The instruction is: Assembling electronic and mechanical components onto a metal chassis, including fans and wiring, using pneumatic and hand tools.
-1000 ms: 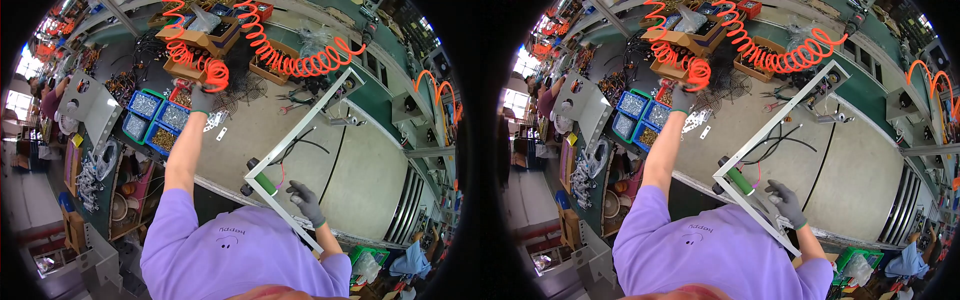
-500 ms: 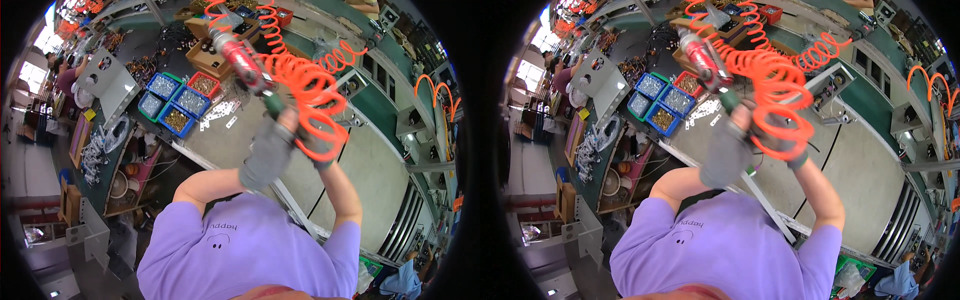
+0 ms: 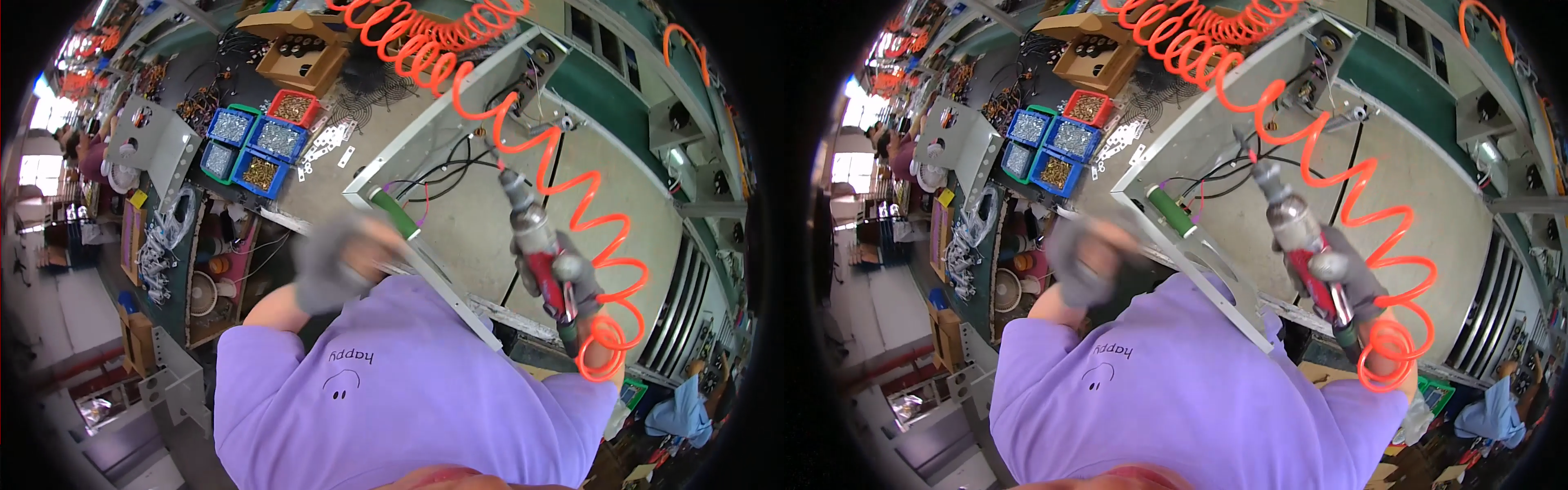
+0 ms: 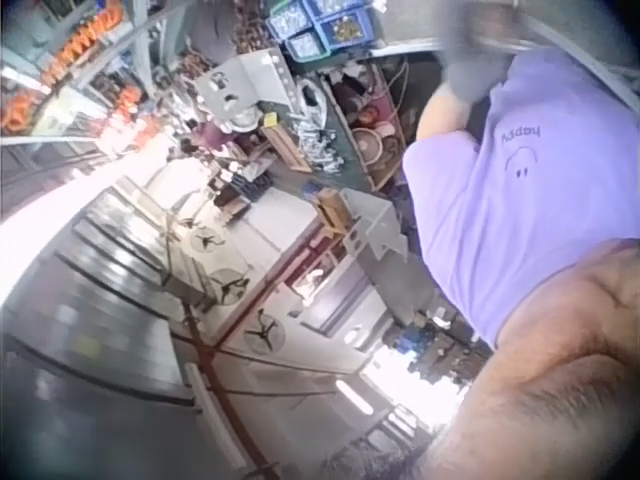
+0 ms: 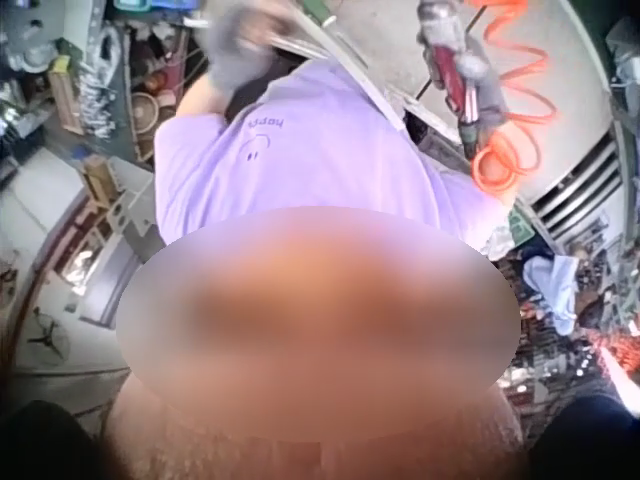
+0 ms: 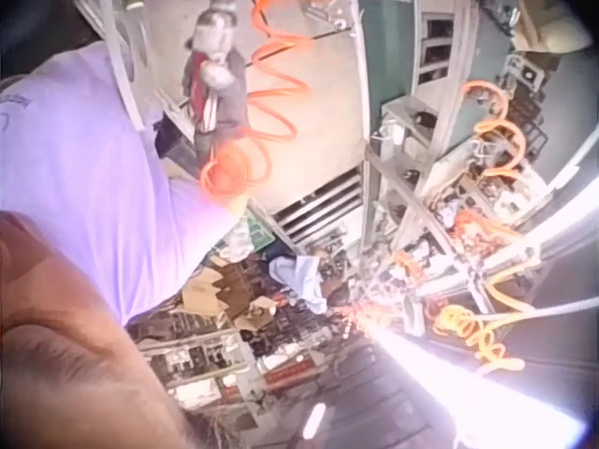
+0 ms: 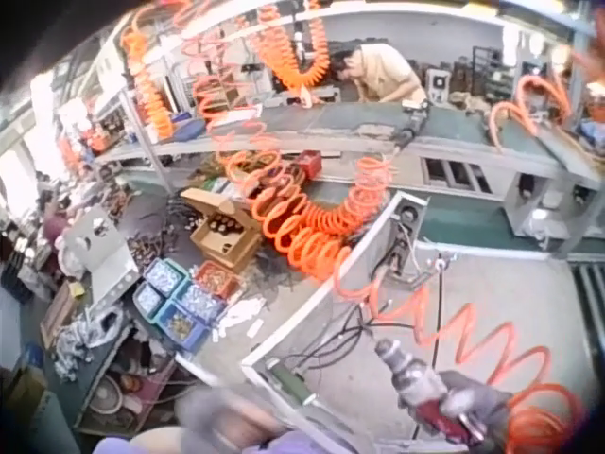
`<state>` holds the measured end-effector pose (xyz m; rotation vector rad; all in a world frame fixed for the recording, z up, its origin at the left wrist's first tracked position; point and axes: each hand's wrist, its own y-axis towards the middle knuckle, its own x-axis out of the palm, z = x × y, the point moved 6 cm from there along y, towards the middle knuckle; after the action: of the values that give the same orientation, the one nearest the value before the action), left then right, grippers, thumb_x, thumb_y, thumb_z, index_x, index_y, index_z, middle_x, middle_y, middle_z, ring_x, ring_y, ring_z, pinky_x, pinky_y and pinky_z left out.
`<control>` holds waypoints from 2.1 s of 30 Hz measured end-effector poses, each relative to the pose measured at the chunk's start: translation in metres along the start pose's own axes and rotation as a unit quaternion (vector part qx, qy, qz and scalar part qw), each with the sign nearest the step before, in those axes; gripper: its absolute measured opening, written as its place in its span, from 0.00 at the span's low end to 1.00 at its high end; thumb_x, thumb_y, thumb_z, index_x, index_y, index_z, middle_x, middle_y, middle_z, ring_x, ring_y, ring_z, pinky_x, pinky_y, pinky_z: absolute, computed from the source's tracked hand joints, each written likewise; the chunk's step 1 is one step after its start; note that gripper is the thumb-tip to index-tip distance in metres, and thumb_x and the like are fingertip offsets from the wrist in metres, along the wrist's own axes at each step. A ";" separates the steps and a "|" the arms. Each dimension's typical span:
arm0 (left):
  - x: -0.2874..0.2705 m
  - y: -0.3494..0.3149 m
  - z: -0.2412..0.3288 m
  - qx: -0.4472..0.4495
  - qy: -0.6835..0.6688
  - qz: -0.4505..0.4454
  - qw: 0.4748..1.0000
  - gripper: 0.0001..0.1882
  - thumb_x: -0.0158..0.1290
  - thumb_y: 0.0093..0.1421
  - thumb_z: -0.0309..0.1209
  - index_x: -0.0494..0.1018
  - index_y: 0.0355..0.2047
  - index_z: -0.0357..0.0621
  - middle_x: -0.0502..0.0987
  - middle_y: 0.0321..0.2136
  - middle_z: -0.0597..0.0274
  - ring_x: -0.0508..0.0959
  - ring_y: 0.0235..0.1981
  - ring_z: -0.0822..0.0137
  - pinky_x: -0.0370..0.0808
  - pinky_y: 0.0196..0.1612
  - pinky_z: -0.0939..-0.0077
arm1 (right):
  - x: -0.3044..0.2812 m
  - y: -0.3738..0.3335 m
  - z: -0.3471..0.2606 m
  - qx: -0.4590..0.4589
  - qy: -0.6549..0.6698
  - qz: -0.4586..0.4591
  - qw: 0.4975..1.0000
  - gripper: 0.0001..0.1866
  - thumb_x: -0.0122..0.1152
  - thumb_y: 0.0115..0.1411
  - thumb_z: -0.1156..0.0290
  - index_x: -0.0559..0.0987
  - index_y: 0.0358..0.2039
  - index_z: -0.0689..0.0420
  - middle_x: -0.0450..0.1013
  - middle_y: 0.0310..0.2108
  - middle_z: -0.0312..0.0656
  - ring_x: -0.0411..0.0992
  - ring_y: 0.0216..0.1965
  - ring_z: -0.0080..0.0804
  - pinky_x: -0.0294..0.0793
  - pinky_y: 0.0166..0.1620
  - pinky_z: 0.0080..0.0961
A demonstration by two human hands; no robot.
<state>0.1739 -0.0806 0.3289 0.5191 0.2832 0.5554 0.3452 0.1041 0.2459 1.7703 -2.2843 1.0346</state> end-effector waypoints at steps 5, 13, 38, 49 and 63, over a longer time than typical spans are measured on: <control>-0.087 -0.004 -0.109 -0.304 0.058 0.165 0.936 0.15 0.44 0.63 0.35 0.71 0.38 0.34 0.73 0.27 0.61 0.70 0.28 0.76 0.66 0.33 0.82 | -0.010 -0.011 0.057 0.125 -0.018 -0.038 0.991 0.32 0.62 0.39 0.63 0.66 0.46 0.63 0.67 0.25 0.38 0.67 0.22 0.24 0.66 0.26 0.21; -0.091 -0.096 -0.202 -0.526 -0.095 0.108 0.839 0.18 0.45 0.59 0.31 0.68 0.48 0.36 0.74 0.40 0.59 0.75 0.38 0.70 0.73 0.40 0.77 | -0.016 0.016 0.113 0.143 -0.113 -0.086 0.979 0.25 0.66 0.44 0.65 0.68 0.41 0.61 0.64 0.27 0.36 0.64 0.27 0.22 0.65 0.28 0.22; -0.102 -0.137 -0.244 -0.502 -0.253 0.228 0.795 0.18 0.42 0.62 0.34 0.66 0.49 0.40 0.74 0.40 0.60 0.75 0.37 0.68 0.76 0.38 0.76 | -0.001 0.032 0.121 0.083 -0.136 -0.126 0.979 0.18 0.63 0.47 0.68 0.70 0.37 0.60 0.68 0.28 0.37 0.67 0.28 0.22 0.67 0.30 0.22; -0.094 -0.131 -0.236 -0.520 -0.204 0.167 0.812 0.22 0.39 0.63 0.43 0.63 0.53 0.45 0.68 0.50 0.55 0.69 0.48 0.56 0.69 0.51 0.60 | -0.003 0.032 0.125 0.077 -0.127 -0.140 0.979 0.17 0.62 0.48 0.66 0.70 0.37 0.59 0.69 0.29 0.36 0.66 0.29 0.22 0.67 0.33 0.23; -0.087 -0.125 -0.237 -0.434 -0.438 0.074 0.784 0.22 0.40 0.63 0.43 0.63 0.54 0.46 0.69 0.49 0.56 0.70 0.48 0.57 0.69 0.51 0.60 | -0.008 0.034 0.140 0.144 -0.066 -0.165 0.973 0.21 0.62 0.49 0.67 0.69 0.42 0.60 0.68 0.31 0.35 0.65 0.34 0.23 0.65 0.39 0.24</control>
<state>0.0642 -0.1285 0.0738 -0.1520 -0.9007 0.4779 0.3642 0.0386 0.1191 2.2961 -1.8800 1.2608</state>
